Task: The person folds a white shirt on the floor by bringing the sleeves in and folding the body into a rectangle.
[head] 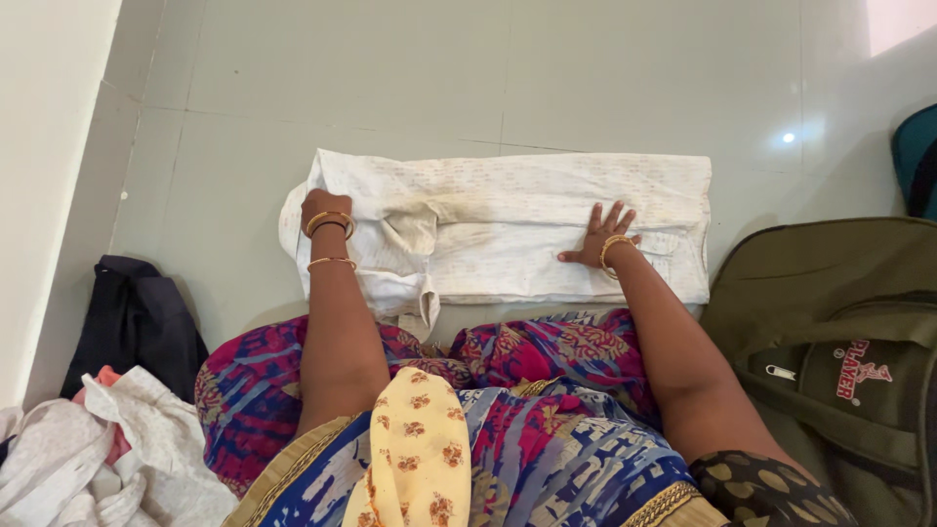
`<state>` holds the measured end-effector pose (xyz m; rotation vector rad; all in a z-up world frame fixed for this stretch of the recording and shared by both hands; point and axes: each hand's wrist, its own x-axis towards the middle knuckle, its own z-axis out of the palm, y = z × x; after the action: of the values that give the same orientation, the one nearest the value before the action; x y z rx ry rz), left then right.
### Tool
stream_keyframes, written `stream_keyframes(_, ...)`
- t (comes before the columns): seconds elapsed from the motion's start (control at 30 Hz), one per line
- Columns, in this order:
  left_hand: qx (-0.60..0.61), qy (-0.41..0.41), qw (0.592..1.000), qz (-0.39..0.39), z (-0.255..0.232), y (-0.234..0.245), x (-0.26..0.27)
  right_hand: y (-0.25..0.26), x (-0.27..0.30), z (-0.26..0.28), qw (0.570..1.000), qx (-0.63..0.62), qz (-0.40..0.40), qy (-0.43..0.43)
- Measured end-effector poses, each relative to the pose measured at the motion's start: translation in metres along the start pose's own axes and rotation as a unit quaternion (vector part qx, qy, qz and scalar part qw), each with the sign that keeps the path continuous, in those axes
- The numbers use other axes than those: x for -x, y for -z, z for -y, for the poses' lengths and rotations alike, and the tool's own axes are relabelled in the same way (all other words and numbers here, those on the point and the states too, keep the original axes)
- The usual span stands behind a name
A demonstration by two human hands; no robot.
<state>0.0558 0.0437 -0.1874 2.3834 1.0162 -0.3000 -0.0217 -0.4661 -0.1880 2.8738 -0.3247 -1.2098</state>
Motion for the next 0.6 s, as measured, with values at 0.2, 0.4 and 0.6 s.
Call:
stream_keyframes(0.2,0.258,-0.113,0.954,-0.105,-0.021,0.0,0.009,-0.003,-0.004,-0.002,1.0,0.009,0.003,0.002)
stream_keyframes(0.4,0.256,-0.208,0.944,0.031,-0.002,-0.047,-0.052,-0.002,-0.004,-0.002,1.0,0.014,0.005,-0.004)
stream_keyframes(0.6,0.468,-0.116,0.876,0.005,-0.005,-0.073,-0.084,0.003,0.003,0.003,1.0,0.011,0.016,-0.024)
